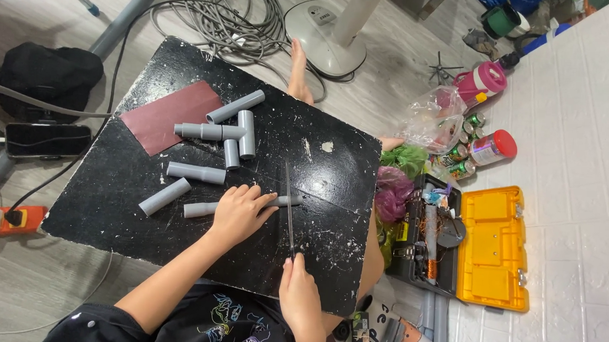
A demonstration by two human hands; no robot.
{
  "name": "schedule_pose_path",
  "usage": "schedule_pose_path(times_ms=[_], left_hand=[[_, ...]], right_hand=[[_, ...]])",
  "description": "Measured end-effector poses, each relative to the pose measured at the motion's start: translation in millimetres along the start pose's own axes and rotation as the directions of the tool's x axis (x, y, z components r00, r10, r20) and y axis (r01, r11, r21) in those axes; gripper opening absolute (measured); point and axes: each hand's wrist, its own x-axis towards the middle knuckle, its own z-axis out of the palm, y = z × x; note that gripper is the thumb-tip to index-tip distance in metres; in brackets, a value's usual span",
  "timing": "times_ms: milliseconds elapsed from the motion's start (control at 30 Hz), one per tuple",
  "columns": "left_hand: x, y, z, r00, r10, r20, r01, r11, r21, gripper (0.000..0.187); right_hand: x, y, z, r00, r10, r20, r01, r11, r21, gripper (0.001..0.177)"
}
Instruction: Using a handheld hacksaw blade to cut through a small diameter PVC pipe on a makeshift work surface.
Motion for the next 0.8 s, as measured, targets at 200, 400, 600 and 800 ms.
schedule_pose_path(times_ms=[200,400,600,800], left_hand=[[0.5,-0.7,-2.2,1.0,0.004,0.012,-0.003,1.0,-0.031,0.025],[2.7,-1.6,0.8,0.999,-0.029,0.022,0.029,1.0,-0.009,0.026],[3.3,-2.1,-0.6,0.999,-0.026,0.029,0.027,0.999,-0.02,0.025],[3.9,-1.8,-2.3,1.0,-0.021,0.022,0.021,1.0,-0.014,0.025]], right_hand=[[-11.5,5.7,-1.0,0.999,0.036,0.036,-0.036,0.999,-0.016,0.027],[-3.2,2.1,-4.0,0.999,0.02,0.027,-0.019,1.0,-0.014,0.03],[-2.9,2.0,-4.8,0.999,0.015,0.033,-0.015,1.0,-0.016,0.03],[0.4,5.4,-2.8,0.999,0.022,0.026,-0.023,1.0,0.017,0.029]])
